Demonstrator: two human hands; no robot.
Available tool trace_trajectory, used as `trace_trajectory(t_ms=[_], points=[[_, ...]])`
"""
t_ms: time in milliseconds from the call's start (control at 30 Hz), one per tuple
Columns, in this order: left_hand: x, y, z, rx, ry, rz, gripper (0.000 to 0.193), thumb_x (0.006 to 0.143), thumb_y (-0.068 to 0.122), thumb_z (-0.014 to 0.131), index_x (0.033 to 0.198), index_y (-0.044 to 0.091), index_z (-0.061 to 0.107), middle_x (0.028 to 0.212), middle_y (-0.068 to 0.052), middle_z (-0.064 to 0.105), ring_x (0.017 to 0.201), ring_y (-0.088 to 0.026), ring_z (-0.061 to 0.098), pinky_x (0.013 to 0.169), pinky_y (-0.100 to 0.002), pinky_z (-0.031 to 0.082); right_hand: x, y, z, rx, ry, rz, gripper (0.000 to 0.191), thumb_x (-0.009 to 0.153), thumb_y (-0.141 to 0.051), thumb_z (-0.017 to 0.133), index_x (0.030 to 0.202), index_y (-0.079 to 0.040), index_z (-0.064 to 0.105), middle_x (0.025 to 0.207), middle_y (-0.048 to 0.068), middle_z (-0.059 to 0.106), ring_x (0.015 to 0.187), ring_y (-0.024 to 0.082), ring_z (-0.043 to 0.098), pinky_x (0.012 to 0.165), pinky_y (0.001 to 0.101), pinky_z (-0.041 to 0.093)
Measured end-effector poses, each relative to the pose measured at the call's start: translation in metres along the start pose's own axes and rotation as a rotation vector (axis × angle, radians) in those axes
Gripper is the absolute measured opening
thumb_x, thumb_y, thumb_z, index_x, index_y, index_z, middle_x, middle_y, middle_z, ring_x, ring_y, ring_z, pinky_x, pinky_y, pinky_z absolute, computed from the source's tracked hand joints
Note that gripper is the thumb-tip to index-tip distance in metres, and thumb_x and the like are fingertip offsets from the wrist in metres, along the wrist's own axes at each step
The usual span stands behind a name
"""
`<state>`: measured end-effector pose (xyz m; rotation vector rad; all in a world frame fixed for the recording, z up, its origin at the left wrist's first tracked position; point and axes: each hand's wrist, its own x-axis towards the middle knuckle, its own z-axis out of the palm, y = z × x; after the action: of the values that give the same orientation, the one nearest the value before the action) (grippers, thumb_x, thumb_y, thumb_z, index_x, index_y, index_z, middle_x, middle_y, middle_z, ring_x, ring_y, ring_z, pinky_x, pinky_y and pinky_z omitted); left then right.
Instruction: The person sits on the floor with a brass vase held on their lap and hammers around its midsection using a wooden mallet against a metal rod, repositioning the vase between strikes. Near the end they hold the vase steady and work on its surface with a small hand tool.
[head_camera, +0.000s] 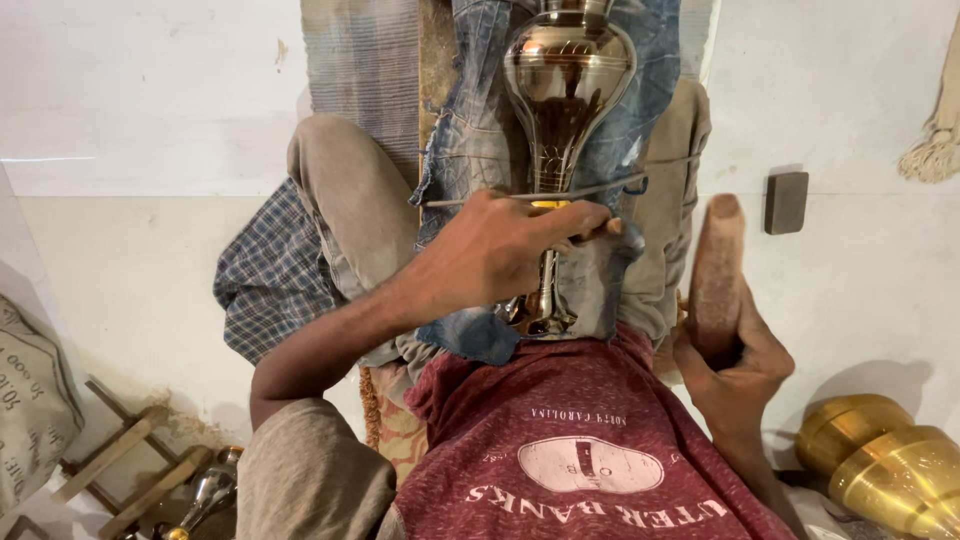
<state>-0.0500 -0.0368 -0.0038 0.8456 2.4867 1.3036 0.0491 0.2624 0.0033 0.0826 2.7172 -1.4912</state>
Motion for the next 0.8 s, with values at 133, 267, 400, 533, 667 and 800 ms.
trace_trajectory(t_ms=[133, 267, 400, 533, 667, 800], points=[[0.008, -0.004, 0.001, 0.085, -0.094, -0.014, 0.068, 0.08, -0.01, 0.061, 0.141, 0.02, 0.057, 0.102, -0.008, 0.079, 0.034, -0.006, 0.045, 0.026, -0.023, 0.034, 0.004, 0.004, 0.004, -0.033, -0.095, -0.036, 0.071, 0.075, 0.01, 0.07, 0.145, 0.005, 0.06, 0.111, 0.012, 0.072, 0.093, 0.013, 0.067, 0.079, 0.0276, 0.054], [0.017, -0.005, -0.004, 0.071, -0.212, -0.002, 0.066, 0.081, -0.005, 0.064, 0.139, 0.025, 0.057, 0.095, -0.002, 0.08, 0.04, -0.007, 0.048, 0.033, -0.026, 0.033, 0.004, 0.007, 0.002, 0.03, -0.004, -0.02, 0.065, 0.078, 0.009, 0.069, 0.143, 0.003, 0.063, 0.1, 0.01, 0.072, 0.083, 0.012, 0.069, 0.075, 0.0261, 0.056], [0.016, -0.005, -0.005, 0.099, -0.225, -0.006, 0.063, 0.082, -0.005, 0.064, 0.136, 0.027, 0.058, 0.094, -0.001, 0.081, 0.039, -0.009, 0.047, 0.033, -0.027, 0.033, 0.015, 0.012, -0.008, -0.194, 0.026, -0.292, 0.052, 0.083, 0.01, 0.072, 0.135, 0.004, 0.066, 0.109, 0.019, 0.073, 0.092, 0.021, 0.073, 0.08, 0.0283, 0.063], [0.005, -0.007, 0.002, 0.054, -0.09, -0.016, 0.06, 0.082, -0.011, 0.061, 0.132, 0.022, 0.06, 0.1, -0.003, 0.081, 0.038, -0.009, 0.047, 0.032, -0.027, 0.035, 0.043, 0.013, -0.026, 0.095, -0.081, -0.3, 0.048, 0.087, 0.008, 0.073, 0.134, -0.001, 0.069, 0.097, 0.009, 0.07, 0.081, 0.014, 0.069, 0.087, 0.0318, 0.063], [-0.006, -0.012, 0.008, 0.011, 0.068, -0.005, 0.06, 0.078, -0.011, 0.06, 0.131, 0.017, 0.059, 0.102, -0.006, 0.08, 0.043, -0.009, 0.051, 0.038, -0.026, 0.041, 0.082, 0.002, -0.043, 0.039, -0.268, -0.335, 0.066, 0.071, 0.004, 0.071, 0.136, -0.002, 0.062, 0.106, 0.013, 0.07, 0.084, 0.015, 0.066, 0.07, 0.0301, 0.053], [-0.022, -0.002, 0.014, -0.153, 0.259, -0.039, 0.059, 0.076, -0.01, 0.063, 0.131, 0.01, 0.058, 0.105, -0.007, 0.078, 0.076, -0.017, 0.072, 0.044, -0.027, 0.049, 0.118, -0.035, -0.048, 0.018, -0.456, -0.366, 0.071, 0.075, 0.005, 0.07, 0.144, -0.008, 0.061, 0.097, 0.008, 0.07, 0.072, 0.011, 0.065, 0.062, 0.0245, 0.051]])
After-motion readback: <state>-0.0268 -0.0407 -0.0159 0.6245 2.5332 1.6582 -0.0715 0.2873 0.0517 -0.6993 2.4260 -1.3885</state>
